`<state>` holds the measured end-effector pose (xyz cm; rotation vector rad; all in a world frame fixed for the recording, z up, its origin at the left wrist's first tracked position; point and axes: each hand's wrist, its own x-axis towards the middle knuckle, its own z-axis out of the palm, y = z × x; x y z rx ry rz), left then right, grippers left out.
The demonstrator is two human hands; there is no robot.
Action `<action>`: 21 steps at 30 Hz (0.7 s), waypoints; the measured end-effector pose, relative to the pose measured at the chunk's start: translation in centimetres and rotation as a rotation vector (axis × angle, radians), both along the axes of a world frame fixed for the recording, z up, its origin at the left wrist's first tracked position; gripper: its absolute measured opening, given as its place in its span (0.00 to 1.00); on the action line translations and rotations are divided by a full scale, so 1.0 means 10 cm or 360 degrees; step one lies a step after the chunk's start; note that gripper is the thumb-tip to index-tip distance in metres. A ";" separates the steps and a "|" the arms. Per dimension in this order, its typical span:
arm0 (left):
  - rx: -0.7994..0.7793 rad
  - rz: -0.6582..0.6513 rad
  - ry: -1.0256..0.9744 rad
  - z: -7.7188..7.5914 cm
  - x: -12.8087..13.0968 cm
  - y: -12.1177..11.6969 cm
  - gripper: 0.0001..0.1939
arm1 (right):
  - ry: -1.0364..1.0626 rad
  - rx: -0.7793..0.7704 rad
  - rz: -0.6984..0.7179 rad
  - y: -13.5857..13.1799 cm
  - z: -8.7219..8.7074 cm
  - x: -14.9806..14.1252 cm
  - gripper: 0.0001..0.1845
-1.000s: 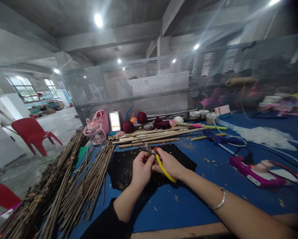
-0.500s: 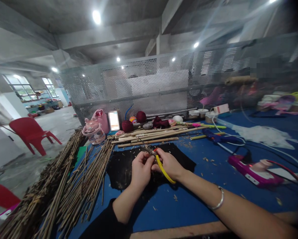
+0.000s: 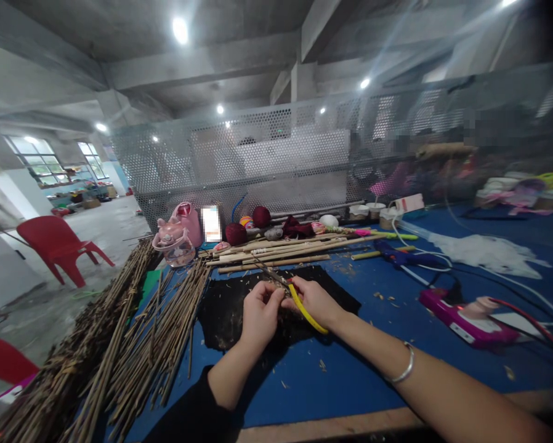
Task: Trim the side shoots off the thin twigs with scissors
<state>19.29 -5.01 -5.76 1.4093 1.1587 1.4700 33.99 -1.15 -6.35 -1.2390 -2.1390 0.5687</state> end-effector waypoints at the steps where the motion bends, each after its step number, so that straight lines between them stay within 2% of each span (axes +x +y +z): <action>1: -0.0005 -0.0002 -0.0004 0.00 0.00 0.00 0.12 | -0.0002 -0.0008 0.0005 0.00 0.00 0.00 0.23; 6: -0.0040 -0.0020 -0.0031 0.02 0.00 -0.01 0.12 | -0.0010 -0.0043 -0.0016 0.00 0.02 0.00 0.22; 10: -0.0064 -0.0042 -0.0048 0.02 0.00 -0.01 0.11 | 0.0015 -0.0066 0.0056 0.00 0.04 0.01 0.20; 13: -0.0067 -0.0031 -0.0038 0.02 0.00 -0.01 0.11 | -0.0080 -0.0035 0.0039 -0.01 0.06 0.02 0.18; 17: -0.0008 -0.0060 0.0046 0.02 -0.01 -0.02 0.10 | -0.0223 0.0075 -0.0006 -0.05 0.12 0.02 0.21; 21: 0.0045 -0.0042 0.0083 0.01 -0.01 -0.01 0.09 | -0.0204 0.0058 0.0012 -0.06 0.13 0.01 0.22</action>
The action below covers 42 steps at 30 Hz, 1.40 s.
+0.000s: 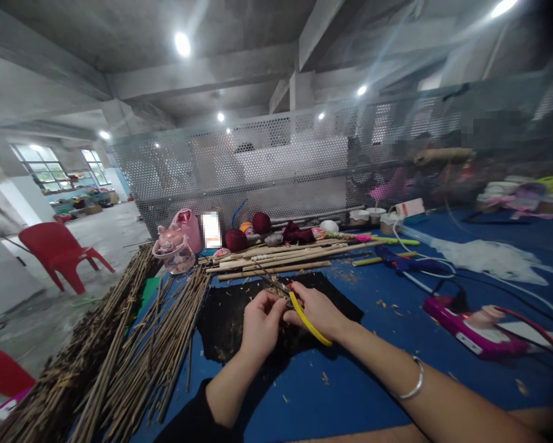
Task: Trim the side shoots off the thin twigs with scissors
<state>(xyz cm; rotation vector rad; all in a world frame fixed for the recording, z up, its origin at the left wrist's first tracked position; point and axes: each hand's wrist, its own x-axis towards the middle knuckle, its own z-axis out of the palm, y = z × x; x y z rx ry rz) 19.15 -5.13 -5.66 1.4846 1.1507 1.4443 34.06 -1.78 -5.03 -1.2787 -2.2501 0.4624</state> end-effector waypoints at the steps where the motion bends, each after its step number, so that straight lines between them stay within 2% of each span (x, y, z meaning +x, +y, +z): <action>1: -0.0001 0.0007 0.0005 0.00 0.00 0.00 0.09 | 0.0019 -0.0015 -0.0012 0.01 -0.01 0.00 0.22; 8: -0.0025 0.0033 0.0010 -0.02 -0.01 0.03 0.10 | 0.0131 -0.0071 -0.0022 0.06 -0.10 0.01 0.22; 15: -0.0182 -0.0026 -0.0185 0.02 -0.01 0.03 0.11 | -0.0030 -0.0007 -0.0002 0.00 0.00 0.00 0.21; 23: -0.0065 -0.0057 -0.0185 0.04 0.02 0.01 0.08 | -0.0030 0.0147 0.0068 -0.02 -0.02 -0.02 0.22; 26: -0.0090 -0.0089 -0.0188 0.04 0.02 0.01 0.08 | -0.0017 0.0075 0.0047 -0.02 -0.01 -0.03 0.21; 30: -0.0051 -0.0027 -0.0143 0.05 0.00 0.01 0.08 | -0.0032 -0.0021 -0.0016 -0.03 0.01 -0.04 0.21; 37: -0.0057 0.0056 -0.0060 -0.02 -0.03 0.03 0.10 | -0.0009 -0.0054 -0.0036 -0.01 -0.01 -0.01 0.20; 42: -0.0063 -0.0017 -0.0073 0.00 -0.01 0.02 0.09 | -0.0114 0.0042 -0.0106 -0.02 0.00 -0.01 0.21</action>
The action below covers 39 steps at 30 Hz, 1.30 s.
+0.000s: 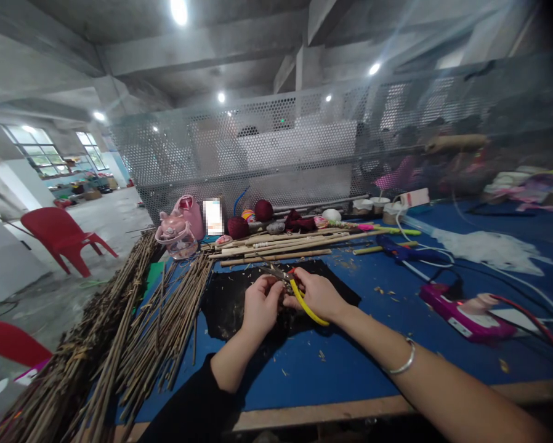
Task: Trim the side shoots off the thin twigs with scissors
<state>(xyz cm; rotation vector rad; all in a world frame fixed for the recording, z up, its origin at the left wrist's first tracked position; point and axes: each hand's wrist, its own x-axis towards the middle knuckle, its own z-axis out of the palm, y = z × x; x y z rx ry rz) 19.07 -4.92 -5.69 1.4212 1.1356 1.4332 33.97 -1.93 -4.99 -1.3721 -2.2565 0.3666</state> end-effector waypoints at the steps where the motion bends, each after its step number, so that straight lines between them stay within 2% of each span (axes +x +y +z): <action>1: 0.0012 -0.0035 0.0008 0.01 0.01 -0.01 0.09 | -0.0001 0.0011 0.0009 0.00 0.00 0.00 0.22; 4: 0.0040 -0.0083 0.0048 0.03 0.02 -0.01 0.08 | 0.0050 -0.0005 0.0088 -0.01 0.01 0.00 0.22; 10: -0.0003 0.0040 0.0142 0.02 -0.01 0.00 0.10 | 0.0076 -0.0048 0.0056 0.02 -0.01 0.00 0.21; 17: -0.0069 -0.0028 0.0097 0.01 -0.02 0.00 0.11 | 0.0237 -0.0202 0.0085 0.06 -0.09 0.01 0.19; 26: -0.0200 -0.0053 -0.0012 0.05 -0.01 -0.02 0.16 | 0.0055 -0.0087 0.0043 -0.02 0.05 0.02 0.21; 31: -0.0211 -0.0068 0.0114 0.03 -0.02 -0.03 0.17 | 0.0082 -0.0084 0.0075 -0.03 0.05 -0.01 0.23; 39: 0.0046 0.0029 0.0427 0.06 -0.02 -0.02 0.14 | 0.0073 -0.0047 0.0058 -0.03 0.01 -0.02 0.23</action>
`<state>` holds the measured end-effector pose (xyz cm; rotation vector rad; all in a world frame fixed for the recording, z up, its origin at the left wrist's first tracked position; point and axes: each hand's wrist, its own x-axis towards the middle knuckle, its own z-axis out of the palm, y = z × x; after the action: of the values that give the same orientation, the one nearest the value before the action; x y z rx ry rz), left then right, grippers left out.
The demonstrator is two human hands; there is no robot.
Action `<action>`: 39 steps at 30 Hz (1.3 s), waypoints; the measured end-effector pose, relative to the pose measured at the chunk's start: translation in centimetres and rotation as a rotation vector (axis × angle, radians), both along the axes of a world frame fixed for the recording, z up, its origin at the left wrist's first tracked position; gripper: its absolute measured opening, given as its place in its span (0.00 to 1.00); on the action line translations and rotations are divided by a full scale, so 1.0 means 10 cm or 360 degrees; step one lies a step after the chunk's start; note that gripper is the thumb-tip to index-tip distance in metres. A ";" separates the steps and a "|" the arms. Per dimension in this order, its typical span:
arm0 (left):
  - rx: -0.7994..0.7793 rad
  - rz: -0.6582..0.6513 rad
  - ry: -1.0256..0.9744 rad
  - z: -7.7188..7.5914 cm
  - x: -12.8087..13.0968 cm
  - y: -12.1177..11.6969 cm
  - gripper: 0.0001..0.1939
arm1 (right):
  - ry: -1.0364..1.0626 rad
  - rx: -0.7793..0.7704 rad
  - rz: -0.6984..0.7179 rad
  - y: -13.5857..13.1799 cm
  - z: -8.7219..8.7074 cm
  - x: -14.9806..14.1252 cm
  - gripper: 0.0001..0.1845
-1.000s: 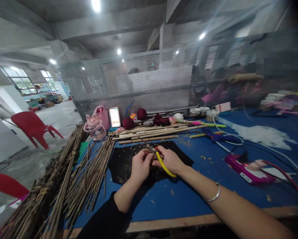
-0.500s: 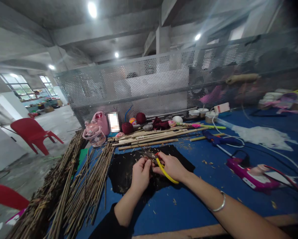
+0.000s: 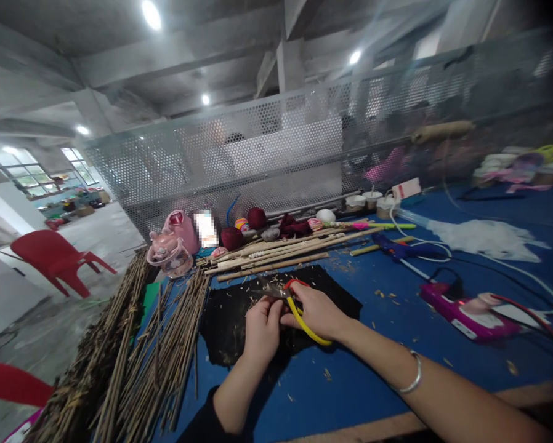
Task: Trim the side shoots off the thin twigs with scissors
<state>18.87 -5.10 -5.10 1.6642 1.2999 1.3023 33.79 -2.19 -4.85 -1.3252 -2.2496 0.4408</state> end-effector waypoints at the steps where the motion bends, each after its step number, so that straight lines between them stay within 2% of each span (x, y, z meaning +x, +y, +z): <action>1: -0.0005 -0.0012 0.0022 0.00 0.00 0.00 0.14 | -0.0013 0.0031 0.0006 0.00 0.01 0.00 0.23; 7: 0.0025 -0.0068 0.0090 0.03 0.00 -0.02 0.15 | -0.0125 0.0185 -0.0034 0.00 0.03 0.01 0.24; 14: 0.0004 -0.0022 0.0103 -0.01 -0.03 -0.01 0.14 | -0.0139 -0.0046 -0.0079 0.00 0.01 -0.01 0.21; 22: 0.0036 0.0037 0.0149 0.02 -0.04 -0.03 0.14 | -0.0129 -0.0053 -0.0053 0.02 -0.01 0.00 0.19; 28: 0.0068 0.0009 0.0294 0.01 -0.05 -0.01 0.15 | -0.0130 0.0007 -0.0050 0.03 -0.05 0.01 0.22; 35: 0.0019 -0.0078 0.0117 0.00 -0.02 -0.03 0.13 | -0.0111 -0.0084 -0.0060 0.06 -0.05 0.02 0.17; 39: -0.0146 -0.0038 -0.0136 -0.05 -0.02 0.01 0.15 | -0.0057 -0.0084 -0.0041 0.05 -0.05 0.01 0.17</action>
<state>18.71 -5.01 -5.58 1.5401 1.2667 1.2664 33.90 -1.72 -5.34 -1.3980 -2.2616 0.4737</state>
